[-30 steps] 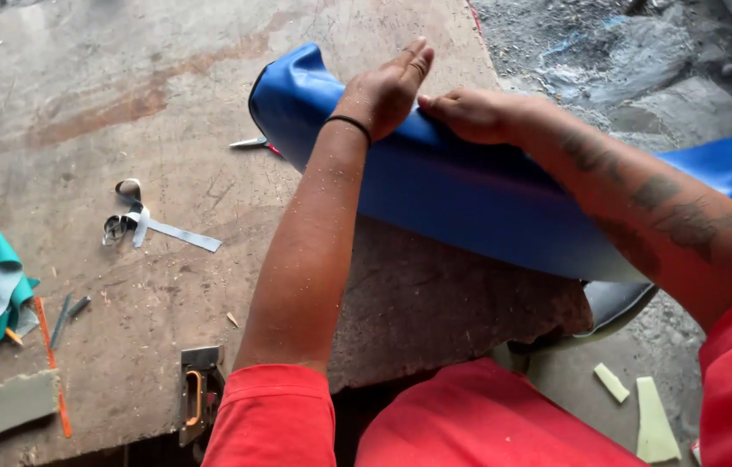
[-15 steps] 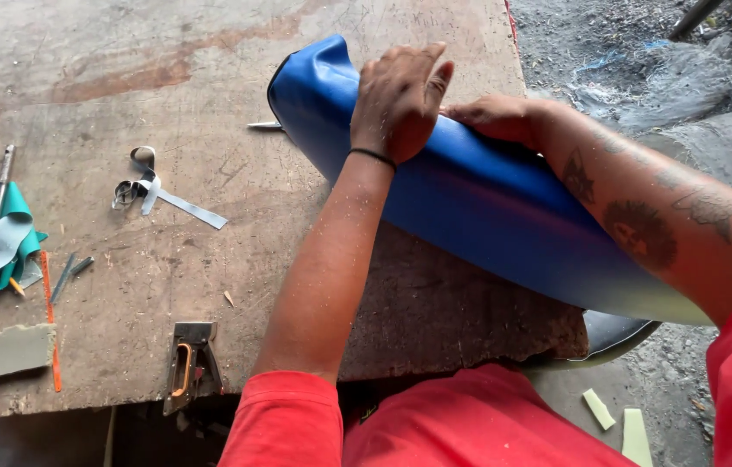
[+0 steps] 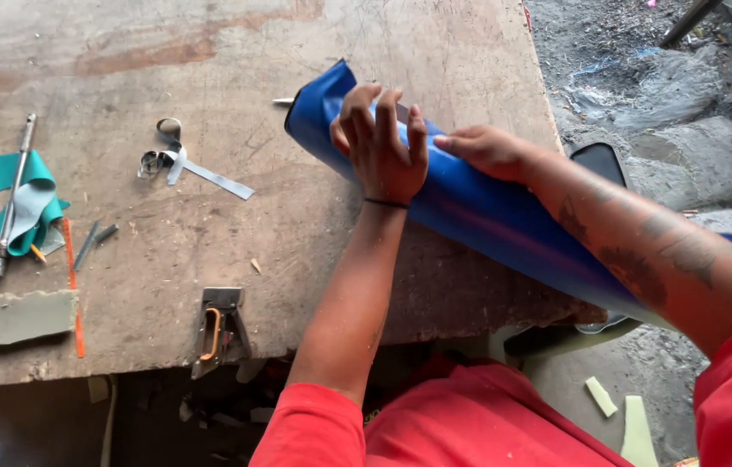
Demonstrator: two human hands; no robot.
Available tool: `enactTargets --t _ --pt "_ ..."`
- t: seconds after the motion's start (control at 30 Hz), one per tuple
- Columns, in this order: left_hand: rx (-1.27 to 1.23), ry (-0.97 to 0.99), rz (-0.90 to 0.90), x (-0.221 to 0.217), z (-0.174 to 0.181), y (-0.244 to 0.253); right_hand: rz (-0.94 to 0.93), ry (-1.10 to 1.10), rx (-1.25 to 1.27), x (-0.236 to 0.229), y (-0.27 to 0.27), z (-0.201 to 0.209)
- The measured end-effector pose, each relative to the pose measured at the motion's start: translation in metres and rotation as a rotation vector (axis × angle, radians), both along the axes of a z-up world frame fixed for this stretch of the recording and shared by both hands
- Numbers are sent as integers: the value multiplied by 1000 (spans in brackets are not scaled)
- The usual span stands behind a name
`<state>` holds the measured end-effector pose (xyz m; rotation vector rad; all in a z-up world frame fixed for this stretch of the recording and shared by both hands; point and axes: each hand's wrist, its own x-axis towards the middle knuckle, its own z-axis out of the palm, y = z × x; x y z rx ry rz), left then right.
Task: Stretching a blue vinyl cover over a wooden furniture frame and securing it with a manual staple gun.
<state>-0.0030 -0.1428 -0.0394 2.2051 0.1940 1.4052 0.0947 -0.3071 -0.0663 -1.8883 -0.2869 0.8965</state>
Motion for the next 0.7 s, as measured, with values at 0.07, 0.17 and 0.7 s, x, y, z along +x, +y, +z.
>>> enactTargets --t 0.07,0.17,0.7 --pt "59 -4 36 -16 -27 11 38 -238 -55 -12 2 -49" --pt "99 15 65 -55 -64 27 135 -521 -248 -77 19 -53" --pt "-114 355 470 -282 -258 195 154 -1264 -622 -233 79 -197"
